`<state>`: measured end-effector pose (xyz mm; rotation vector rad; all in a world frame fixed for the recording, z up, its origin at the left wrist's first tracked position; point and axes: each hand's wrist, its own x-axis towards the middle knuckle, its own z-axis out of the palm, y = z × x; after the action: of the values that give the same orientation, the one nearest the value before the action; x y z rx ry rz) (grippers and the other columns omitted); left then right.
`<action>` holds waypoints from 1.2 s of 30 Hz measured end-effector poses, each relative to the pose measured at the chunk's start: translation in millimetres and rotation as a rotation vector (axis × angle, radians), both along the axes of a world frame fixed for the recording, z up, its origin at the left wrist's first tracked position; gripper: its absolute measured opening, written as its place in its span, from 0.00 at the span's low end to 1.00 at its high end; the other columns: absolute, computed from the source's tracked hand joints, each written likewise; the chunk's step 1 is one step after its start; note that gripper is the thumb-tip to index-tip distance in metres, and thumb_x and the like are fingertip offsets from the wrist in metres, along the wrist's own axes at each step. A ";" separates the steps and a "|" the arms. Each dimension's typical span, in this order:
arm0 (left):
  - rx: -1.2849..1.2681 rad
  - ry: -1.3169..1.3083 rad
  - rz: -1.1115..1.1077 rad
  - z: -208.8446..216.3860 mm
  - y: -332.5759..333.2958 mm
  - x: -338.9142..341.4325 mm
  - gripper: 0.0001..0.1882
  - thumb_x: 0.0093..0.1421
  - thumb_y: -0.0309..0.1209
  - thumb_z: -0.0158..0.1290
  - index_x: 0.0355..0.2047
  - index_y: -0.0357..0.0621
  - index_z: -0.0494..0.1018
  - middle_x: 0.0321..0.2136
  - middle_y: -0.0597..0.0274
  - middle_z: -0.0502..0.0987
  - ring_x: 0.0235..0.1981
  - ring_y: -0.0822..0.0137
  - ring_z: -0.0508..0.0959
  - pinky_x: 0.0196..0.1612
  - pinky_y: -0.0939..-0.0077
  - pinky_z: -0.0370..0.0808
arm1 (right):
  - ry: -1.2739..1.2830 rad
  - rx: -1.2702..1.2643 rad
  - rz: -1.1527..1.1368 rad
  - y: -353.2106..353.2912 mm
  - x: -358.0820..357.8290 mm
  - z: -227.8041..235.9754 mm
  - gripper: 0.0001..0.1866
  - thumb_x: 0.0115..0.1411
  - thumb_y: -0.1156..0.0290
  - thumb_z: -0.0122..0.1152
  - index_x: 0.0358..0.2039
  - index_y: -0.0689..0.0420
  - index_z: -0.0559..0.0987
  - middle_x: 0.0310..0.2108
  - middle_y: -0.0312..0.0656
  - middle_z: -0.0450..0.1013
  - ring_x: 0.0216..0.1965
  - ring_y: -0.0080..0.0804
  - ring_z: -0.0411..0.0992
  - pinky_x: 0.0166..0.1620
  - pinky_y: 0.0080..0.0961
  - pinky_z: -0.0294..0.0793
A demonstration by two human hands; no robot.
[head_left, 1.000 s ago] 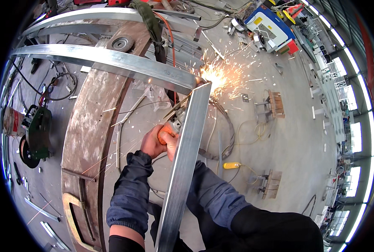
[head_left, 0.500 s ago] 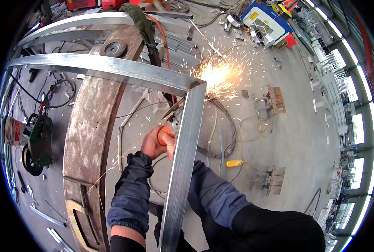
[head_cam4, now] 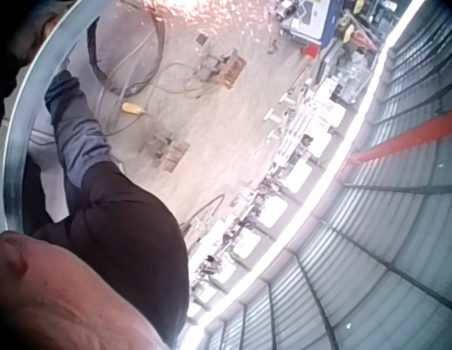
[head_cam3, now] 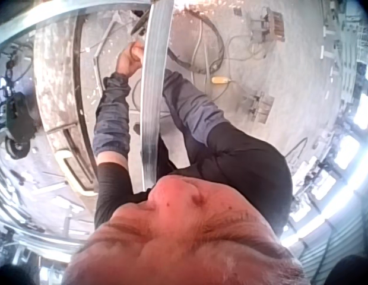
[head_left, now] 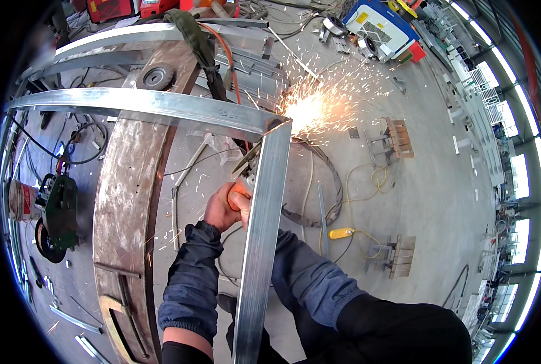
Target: The person measures and marks a metal frame using a try square, then uses an angle grinder to cut the frame, producing sparks. They repeatedly measure, adjust, and grind the frame to achieve the desired shape and fit.
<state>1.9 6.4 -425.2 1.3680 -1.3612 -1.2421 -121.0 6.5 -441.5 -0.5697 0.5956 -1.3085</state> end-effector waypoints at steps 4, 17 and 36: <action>0.000 0.016 0.030 -12.7 -0.3 4.6 0.36 0.45 0.35 0.75 0.54 0.42 0.73 0.46 0.48 0.83 0.49 0.44 0.83 0.52 0.60 0.79 | -0.028 0.078 0.002 -7.4 9.6 21.9 0.16 0.67 0.73 0.64 0.25 0.50 0.68 0.23 0.29 0.61 0.22 0.22 0.60 0.24 0.19 0.58; 0.138 0.008 -0.060 -55.7 40.3 -19.4 0.27 0.57 0.41 0.68 0.52 0.42 0.74 0.42 0.41 0.83 0.45 0.39 0.82 0.49 0.52 0.79 | -0.021 0.258 0.144 11.6 -38.2 52.5 0.08 0.70 0.75 0.57 0.45 0.61 0.82 0.36 0.40 0.82 0.34 0.29 0.83 0.32 0.25 0.82; 0.865 0.494 -0.077 240.9 151.4 2.2 0.44 0.52 0.44 0.78 0.60 0.35 0.68 0.47 0.62 0.77 0.50 0.71 0.75 0.55 0.71 0.74 | 0.245 0.894 0.024 72.2 -177.2 66.0 0.30 0.57 0.85 0.63 0.62 0.54 0.75 0.47 0.40 0.78 0.52 0.37 0.77 0.60 0.38 0.76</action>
<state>4.1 157.8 -184.3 1.3935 -0.5263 -2.1872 -298.2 78.7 -375.5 0.0116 1.2726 -0.8244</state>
